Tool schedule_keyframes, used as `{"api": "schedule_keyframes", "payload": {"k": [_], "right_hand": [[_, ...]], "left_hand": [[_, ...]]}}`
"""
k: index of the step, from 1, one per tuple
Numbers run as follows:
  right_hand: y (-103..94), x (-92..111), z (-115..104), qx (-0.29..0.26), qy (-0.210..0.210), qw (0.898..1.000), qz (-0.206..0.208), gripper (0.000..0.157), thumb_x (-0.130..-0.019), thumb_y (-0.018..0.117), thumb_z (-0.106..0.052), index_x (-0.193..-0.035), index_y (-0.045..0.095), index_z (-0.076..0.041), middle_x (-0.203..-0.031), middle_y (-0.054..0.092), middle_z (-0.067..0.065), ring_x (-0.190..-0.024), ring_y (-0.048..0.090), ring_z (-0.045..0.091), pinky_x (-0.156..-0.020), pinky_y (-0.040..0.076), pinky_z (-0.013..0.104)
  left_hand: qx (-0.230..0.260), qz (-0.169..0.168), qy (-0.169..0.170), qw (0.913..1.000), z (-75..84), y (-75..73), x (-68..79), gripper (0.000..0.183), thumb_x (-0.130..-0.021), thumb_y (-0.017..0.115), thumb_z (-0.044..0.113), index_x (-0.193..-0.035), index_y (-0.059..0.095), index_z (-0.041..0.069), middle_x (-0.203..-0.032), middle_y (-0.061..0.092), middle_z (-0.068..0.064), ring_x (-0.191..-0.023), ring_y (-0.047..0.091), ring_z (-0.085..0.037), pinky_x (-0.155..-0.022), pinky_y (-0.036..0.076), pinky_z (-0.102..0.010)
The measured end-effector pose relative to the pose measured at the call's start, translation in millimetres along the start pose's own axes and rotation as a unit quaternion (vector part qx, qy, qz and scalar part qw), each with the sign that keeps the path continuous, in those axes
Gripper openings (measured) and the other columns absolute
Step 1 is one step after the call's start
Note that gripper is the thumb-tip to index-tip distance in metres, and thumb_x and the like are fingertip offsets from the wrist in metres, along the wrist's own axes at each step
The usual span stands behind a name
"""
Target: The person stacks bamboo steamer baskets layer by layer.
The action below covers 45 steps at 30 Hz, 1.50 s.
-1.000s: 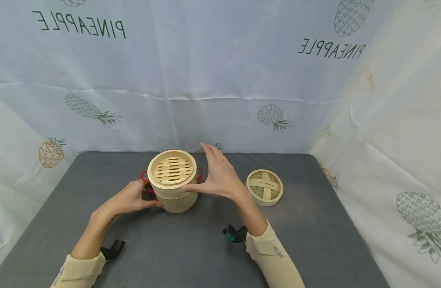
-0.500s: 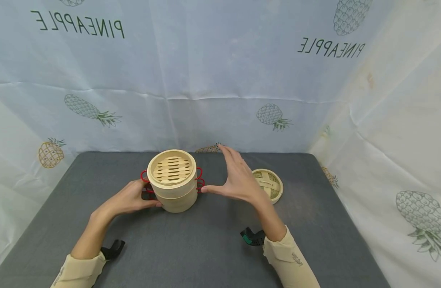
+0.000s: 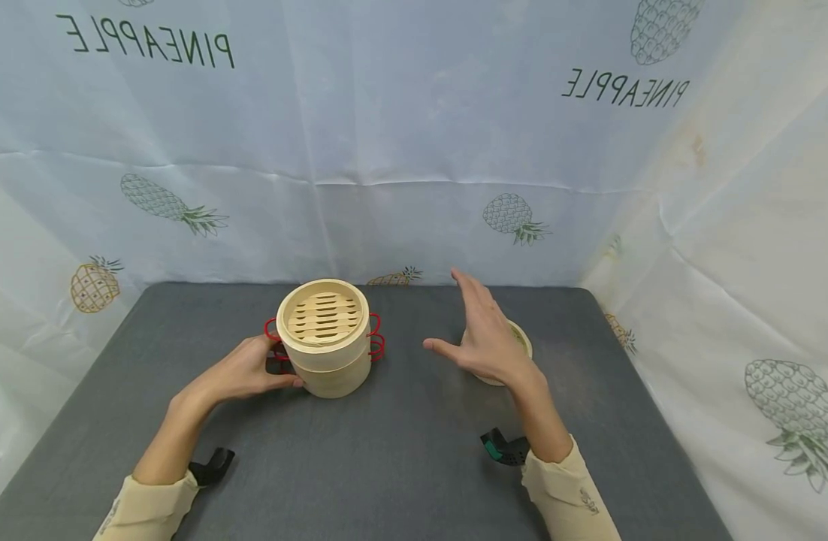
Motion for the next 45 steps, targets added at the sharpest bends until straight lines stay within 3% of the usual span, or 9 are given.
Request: {"api": "schedule_keyframes", "payload": {"k": [9,20,27,45], "right_hand": [[-7.1,16,35,-0.029,0.027,0.999,0.0,0.106,-0.095,0.085,-0.036,-0.175,0.018,-0.016,-0.177,0.027,0.019,-0.163,0.03,0.044,-0.121,0.035,0.077],[-10.5,29,74,-0.06,0.039,0.997,0.02,0.084,-0.099,0.082,-0.018,-0.167,0.034,-0.005,-0.17,0.033,0.026,-0.156,0.037,0.051,-0.121,0.039,0.073],[-8.5,30,87,-0.059,0.034,0.998,0.014,0.072,-0.1,0.079,-0.01,-0.162,0.042,0.0,-0.166,0.038,0.028,-0.153,0.04,0.052,-0.121,0.038,0.074],[8.5,34,128,-0.073,0.057,0.996,0.006,0.045,-0.102,0.076,-0.012,-0.143,0.063,0.004,-0.147,0.059,0.028,-0.133,0.059,0.051,-0.112,0.049,0.072]], "left_hand": [[-0.004,-0.001,0.0,1.0,0.3,0.4,-1.2,0.066,-0.084,0.097,0.027,-0.135,0.064,0.001,-0.118,0.08,-0.012,-0.104,0.08,-0.027,-0.088,0.067,-0.043],[-0.009,0.003,-0.001,1.0,-2.0,1.3,-1.0,0.064,-0.083,0.097,0.025,-0.135,0.065,0.004,-0.116,0.08,-0.009,-0.102,0.08,-0.023,-0.086,0.066,-0.036],[-0.006,0.006,0.004,1.0,-1.3,1.0,-0.2,0.066,-0.083,0.097,0.024,-0.137,0.064,0.003,-0.118,0.079,-0.011,-0.102,0.08,-0.025,-0.085,0.067,-0.04],[-0.003,0.007,0.006,1.0,-0.9,0.6,1.6,0.069,-0.083,0.096,0.023,-0.14,0.062,0.003,-0.118,0.079,-0.011,-0.102,0.08,-0.024,-0.085,0.066,-0.035]]}}
Point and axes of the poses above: each hand's wrist, its own x-axis away from the middle knuckle, its own y-axis out of the palm, z = x × y, the point moved 10 cm from there along -x, towards the middle knuckle
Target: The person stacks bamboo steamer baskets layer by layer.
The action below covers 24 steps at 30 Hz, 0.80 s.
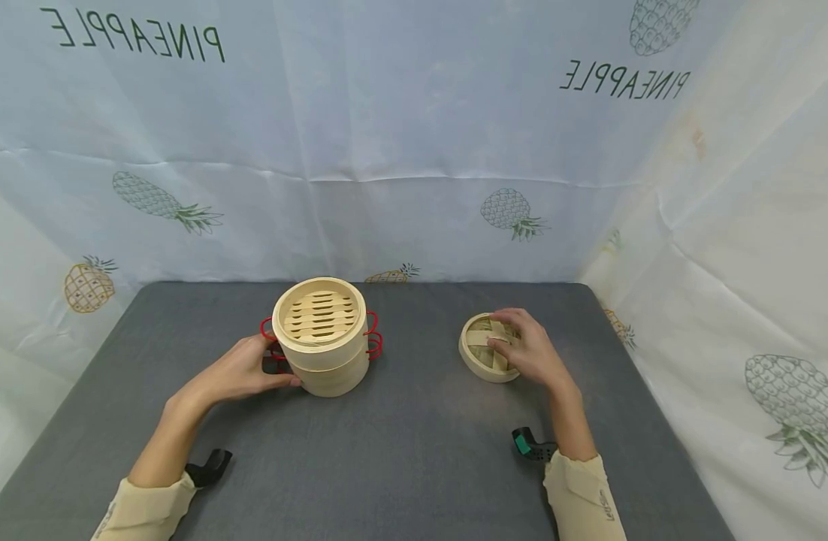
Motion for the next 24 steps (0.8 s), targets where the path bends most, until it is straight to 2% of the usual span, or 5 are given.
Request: {"api": "schedule_keyframes", "payload": {"k": [7,10,14,19,24], "right_hand": [[0.5,2,16,0.004,0.009,1.0,0.013,0.031,-0.103,0.076,-0.012,-0.131,0.073,0.001,-0.132,0.071,0.025,-0.122,0.069,0.044,-0.102,0.057,0.062],[0.8,3,21,0.0,0.006,1.0,0.021,0.024,-0.103,0.075,-0.011,-0.125,0.076,-0.001,-0.129,0.073,0.022,-0.117,0.071,0.041,-0.098,0.061,0.043],[0.9,3,26,-0.004,-0.006,0.999,0.038,0.017,-0.103,0.076,-0.013,-0.118,0.08,-0.006,-0.125,0.075,0.018,-0.109,0.072,0.029,-0.088,0.057,0.018],[1.2,3,31,-0.023,-0.017,0.998,0.055,0.014,-0.101,0.078,-0.011,-0.114,0.081,-0.008,-0.121,0.076,0.016,-0.107,0.072,0.019,-0.087,0.053,0.008],[0.3,3,34,-0.035,-0.019,0.997,0.07,0.012,-0.1,0.079,-0.009,-0.112,0.082,-0.007,-0.12,0.077,0.017,-0.104,0.069,0.003,-0.085,0.052,0.005]], "left_hand": [[0.004,0.001,-0.002,1.0,0.3,-0.7,0.3,0.068,-0.083,0.097,0.022,-0.139,0.062,0.003,-0.118,0.08,-0.012,-0.103,0.08,-0.026,-0.085,0.066,-0.036],[0.005,0.001,-0.003,1.0,-0.2,-0.4,-0.2,0.068,-0.083,0.097,0.022,-0.138,0.063,0.003,-0.119,0.079,-0.012,-0.104,0.08,-0.025,-0.086,0.067,-0.036],[0.005,0.0,-0.005,1.0,-1.2,0.2,-0.5,0.066,-0.084,0.096,0.023,-0.137,0.063,0.003,-0.119,0.079,-0.012,-0.104,0.08,-0.025,-0.086,0.067,-0.036],[0.005,-0.002,-0.009,0.9999,-2.3,0.4,-0.1,0.066,-0.084,0.096,0.023,-0.137,0.064,0.003,-0.118,0.08,-0.011,-0.104,0.08,-0.024,-0.085,0.066,-0.035],[0.007,-0.007,-0.011,0.9999,-2.9,0.8,-1.2,0.063,-0.084,0.096,0.026,-0.134,0.066,0.002,-0.117,0.08,-0.01,-0.104,0.08,-0.023,-0.085,0.066,-0.033]]}}
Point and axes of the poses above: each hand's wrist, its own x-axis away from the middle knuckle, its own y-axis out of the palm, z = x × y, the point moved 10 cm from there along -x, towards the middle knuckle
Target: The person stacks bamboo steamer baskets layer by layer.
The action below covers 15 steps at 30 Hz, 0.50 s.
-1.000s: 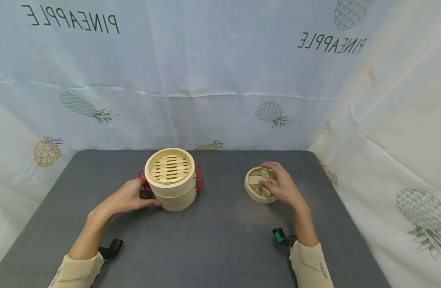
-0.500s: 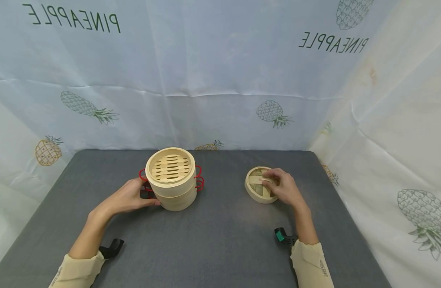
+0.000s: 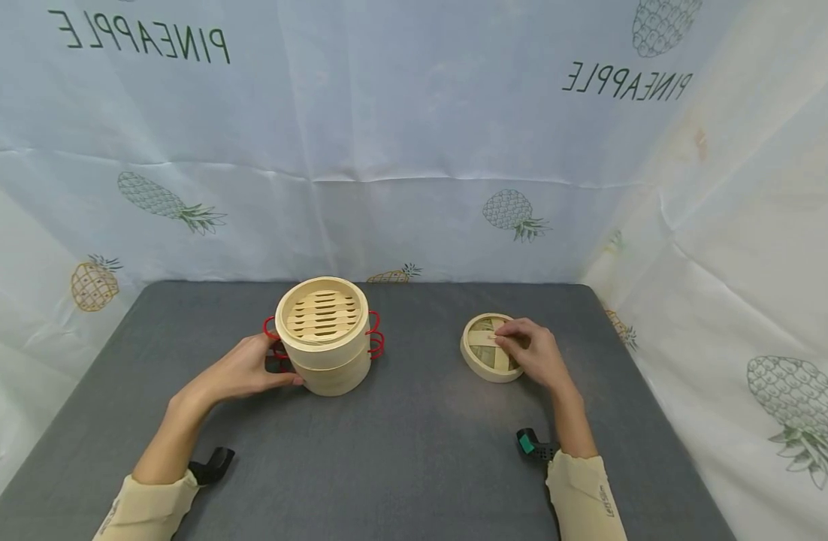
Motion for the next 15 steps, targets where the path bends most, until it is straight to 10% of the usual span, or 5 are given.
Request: {"api": "schedule_keyframes", "payload": {"k": [15], "right_hand": [[1.3,-1.8,-5.5,0.005,-0.038,0.999,0.015,0.008,-0.102,0.073,-0.002,-0.106,0.08,-0.004,-0.112,0.076,0.017,-0.094,0.062,-0.005,-0.08,0.049,0.005]], "left_hand": [[-0.003,-0.002,-0.004,1.0,0.2,0.3,-0.1,0.063,-0.085,0.096,0.026,-0.134,0.066,0.001,-0.116,0.081,-0.01,-0.104,0.08,-0.023,-0.087,0.067,-0.038]]}}
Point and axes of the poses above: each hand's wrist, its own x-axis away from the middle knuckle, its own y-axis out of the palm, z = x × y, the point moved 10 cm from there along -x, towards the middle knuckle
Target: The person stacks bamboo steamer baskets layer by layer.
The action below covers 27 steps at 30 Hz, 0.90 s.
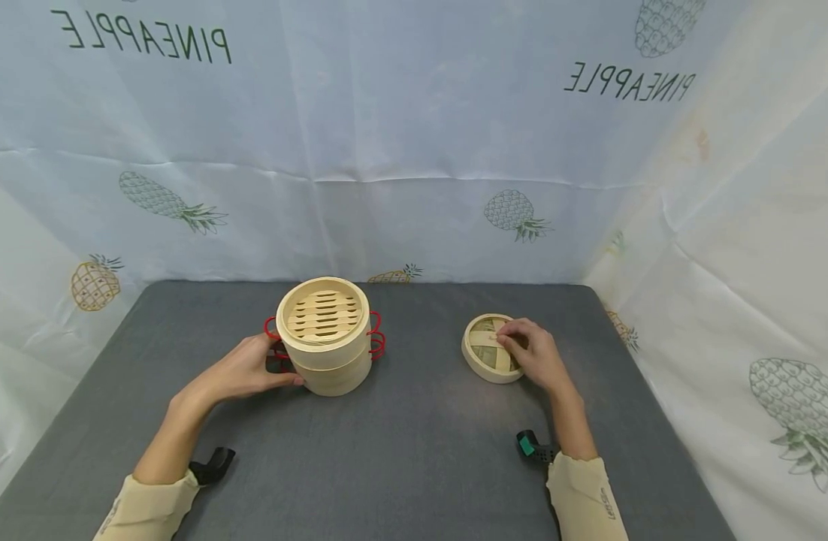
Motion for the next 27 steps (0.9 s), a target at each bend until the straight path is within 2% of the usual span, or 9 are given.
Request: {"api": "schedule_keyframes", "payload": {"k": [5,11,20,27], "right_hand": [[-3.0,0,-4,0.013,-0.005,1.0,0.008,0.009,-0.103,0.071,-0.002,-0.107,0.079,-0.005,-0.113,0.076,0.016,-0.095,0.06,-0.006,-0.081,0.048,0.005],[-6.8,-2,-10,0.005,-0.017,0.999,0.026,0.011,-0.101,0.071,0.003,-0.107,0.078,-0.003,-0.112,0.075,0.016,-0.096,0.059,-0.005,-0.081,0.047,0.003],[-15.4,-3,-29,0.007,-0.043,0.997,0.062,0.012,-0.098,0.074,0.007,-0.105,0.078,-0.002,-0.109,0.075,0.016,-0.097,0.058,-0.008,-0.082,0.045,0.002],[-21.7,-7,-43,-0.006,-0.052,0.996,0.071,0.01,-0.1,0.072,0.005,-0.106,0.077,-0.002,-0.109,0.073,0.015,-0.097,0.058,-0.009,-0.084,0.046,0.002]], "left_hand": [[-0.004,0.001,0.002,1.0,1.3,-1.2,-1.0,0.062,-0.085,0.096,0.026,-0.133,0.066,0.001,-0.114,0.081,-0.009,-0.102,0.08,-0.023,-0.086,0.067,-0.04],[-0.005,0.004,0.004,1.0,1.7,-2.0,-0.4,0.063,-0.085,0.096,0.025,-0.134,0.065,0.001,-0.115,0.08,-0.01,-0.102,0.08,-0.024,-0.086,0.067,-0.038],[-0.006,0.006,0.006,0.9999,0.9,0.1,1.9,0.063,-0.084,0.096,0.025,-0.134,0.065,0.002,-0.115,0.08,-0.009,-0.102,0.079,-0.023,-0.085,0.066,-0.035],[-0.006,0.008,0.004,0.9999,0.5,0.2,1.5,0.064,-0.084,0.096,0.024,-0.134,0.065,0.002,-0.115,0.08,-0.01,-0.102,0.08,-0.024,-0.085,0.066,-0.033]]}}
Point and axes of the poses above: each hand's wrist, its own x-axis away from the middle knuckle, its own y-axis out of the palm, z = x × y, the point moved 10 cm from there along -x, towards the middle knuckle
